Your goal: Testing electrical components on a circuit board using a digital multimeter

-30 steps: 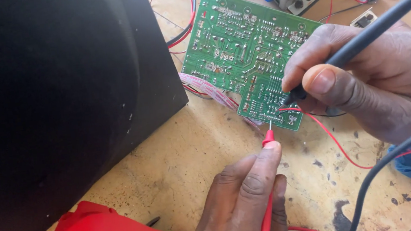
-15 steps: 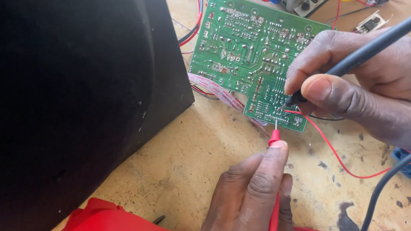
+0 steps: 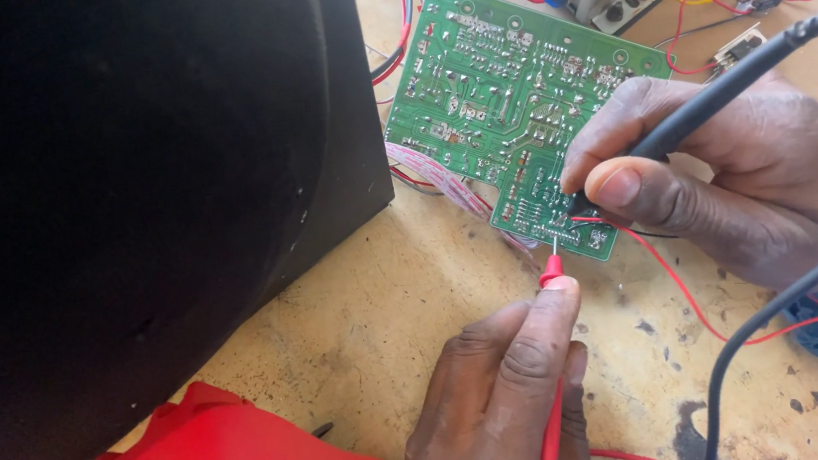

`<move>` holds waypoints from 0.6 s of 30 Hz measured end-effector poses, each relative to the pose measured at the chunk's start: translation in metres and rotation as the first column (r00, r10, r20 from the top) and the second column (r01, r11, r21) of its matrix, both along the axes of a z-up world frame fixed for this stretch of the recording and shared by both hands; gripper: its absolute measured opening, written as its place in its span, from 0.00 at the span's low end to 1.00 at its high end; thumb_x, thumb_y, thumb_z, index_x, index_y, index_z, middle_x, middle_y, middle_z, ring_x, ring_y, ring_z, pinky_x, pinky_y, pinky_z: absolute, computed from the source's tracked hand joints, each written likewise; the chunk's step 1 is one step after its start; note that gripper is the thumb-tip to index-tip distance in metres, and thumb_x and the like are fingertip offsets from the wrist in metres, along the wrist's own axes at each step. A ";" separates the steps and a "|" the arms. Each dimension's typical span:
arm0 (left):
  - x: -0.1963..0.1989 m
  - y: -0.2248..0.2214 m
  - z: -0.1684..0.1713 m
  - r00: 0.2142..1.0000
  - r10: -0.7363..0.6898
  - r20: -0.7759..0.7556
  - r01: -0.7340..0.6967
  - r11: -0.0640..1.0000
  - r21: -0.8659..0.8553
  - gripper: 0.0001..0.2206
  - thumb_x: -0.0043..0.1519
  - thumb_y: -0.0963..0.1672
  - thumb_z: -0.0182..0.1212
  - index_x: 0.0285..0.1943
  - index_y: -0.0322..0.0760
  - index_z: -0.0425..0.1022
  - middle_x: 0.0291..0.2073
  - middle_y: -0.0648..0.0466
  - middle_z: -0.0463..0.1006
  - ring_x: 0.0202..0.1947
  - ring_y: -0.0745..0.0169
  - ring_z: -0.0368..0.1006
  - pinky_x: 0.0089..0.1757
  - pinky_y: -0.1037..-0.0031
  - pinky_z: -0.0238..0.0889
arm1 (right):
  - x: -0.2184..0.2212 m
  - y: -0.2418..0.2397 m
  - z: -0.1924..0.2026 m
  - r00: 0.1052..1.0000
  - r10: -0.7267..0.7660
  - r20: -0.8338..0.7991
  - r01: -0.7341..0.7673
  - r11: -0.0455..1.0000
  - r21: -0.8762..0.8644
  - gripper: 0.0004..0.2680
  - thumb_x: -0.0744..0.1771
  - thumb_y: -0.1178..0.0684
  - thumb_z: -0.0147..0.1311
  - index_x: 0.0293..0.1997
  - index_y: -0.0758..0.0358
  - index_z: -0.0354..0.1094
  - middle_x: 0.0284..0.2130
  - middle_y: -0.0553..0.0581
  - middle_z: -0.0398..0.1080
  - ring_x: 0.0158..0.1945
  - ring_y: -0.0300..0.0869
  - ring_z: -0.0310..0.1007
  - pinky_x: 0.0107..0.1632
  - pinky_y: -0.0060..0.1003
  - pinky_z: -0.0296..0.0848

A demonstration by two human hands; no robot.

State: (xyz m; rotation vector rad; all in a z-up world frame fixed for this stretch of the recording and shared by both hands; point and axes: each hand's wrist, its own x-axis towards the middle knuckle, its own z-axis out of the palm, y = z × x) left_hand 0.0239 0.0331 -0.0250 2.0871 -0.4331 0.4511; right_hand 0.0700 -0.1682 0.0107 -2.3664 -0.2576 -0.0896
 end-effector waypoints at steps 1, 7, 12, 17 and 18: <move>0.000 0.001 0.001 1.000 0.001 0.001 -0.001 1.000 -0.001 0.11 0.63 0.43 0.61 0.54 0.48 0.80 0.41 0.61 0.84 0.36 0.67 0.82 0.39 0.78 0.76 | 0.000 -0.001 -0.002 1.000 0.001 0.001 -0.001 1.000 -0.001 0.11 0.68 0.46 0.47 0.42 0.59 0.75 0.30 0.49 0.75 0.30 0.35 0.75 0.35 0.28 0.69; 0.001 0.005 -0.001 1.000 -0.004 -0.007 0.004 1.000 -0.022 0.11 0.63 0.42 0.61 0.54 0.47 0.79 0.42 0.60 0.84 0.37 0.66 0.82 0.40 0.78 0.76 | 0.000 0.004 -0.009 0.999 -0.026 -0.028 0.028 0.996 0.083 0.10 0.67 0.48 0.50 0.43 0.62 0.76 0.29 0.50 0.72 0.27 0.35 0.67 0.32 0.27 0.63; 0.004 0.004 -0.008 1.000 -0.003 -0.019 0.003 1.000 -0.021 0.15 0.59 0.39 0.63 0.54 0.49 0.79 0.39 0.63 0.83 0.33 0.69 0.81 0.37 0.79 0.76 | 0.008 0.000 -0.016 0.993 0.055 0.102 -0.064 0.994 0.084 0.08 0.66 0.53 0.52 0.42 0.66 0.73 0.29 0.54 0.75 0.28 0.36 0.74 0.33 0.27 0.69; 0.008 -0.003 -0.014 1.000 0.005 -0.014 -0.005 0.998 0.057 0.13 0.62 0.42 0.63 0.55 0.52 0.79 0.41 0.66 0.83 0.35 0.69 0.80 0.38 0.80 0.75 | 0.013 -0.002 -0.007 0.989 0.051 0.135 -0.053 0.998 0.013 0.08 0.66 0.54 0.52 0.43 0.67 0.73 0.29 0.53 0.76 0.29 0.36 0.76 0.33 0.26 0.70; 0.009 -0.007 -0.016 1.000 0.014 -0.010 -0.013 0.998 0.068 0.13 0.62 0.43 0.62 0.55 0.53 0.79 0.40 0.67 0.83 0.33 0.70 0.80 0.37 0.80 0.74 | 0.014 -0.004 -0.006 0.990 0.043 0.135 -0.044 0.999 0.005 0.08 0.67 0.54 0.51 0.43 0.66 0.74 0.26 0.52 0.76 0.26 0.35 0.75 0.31 0.26 0.69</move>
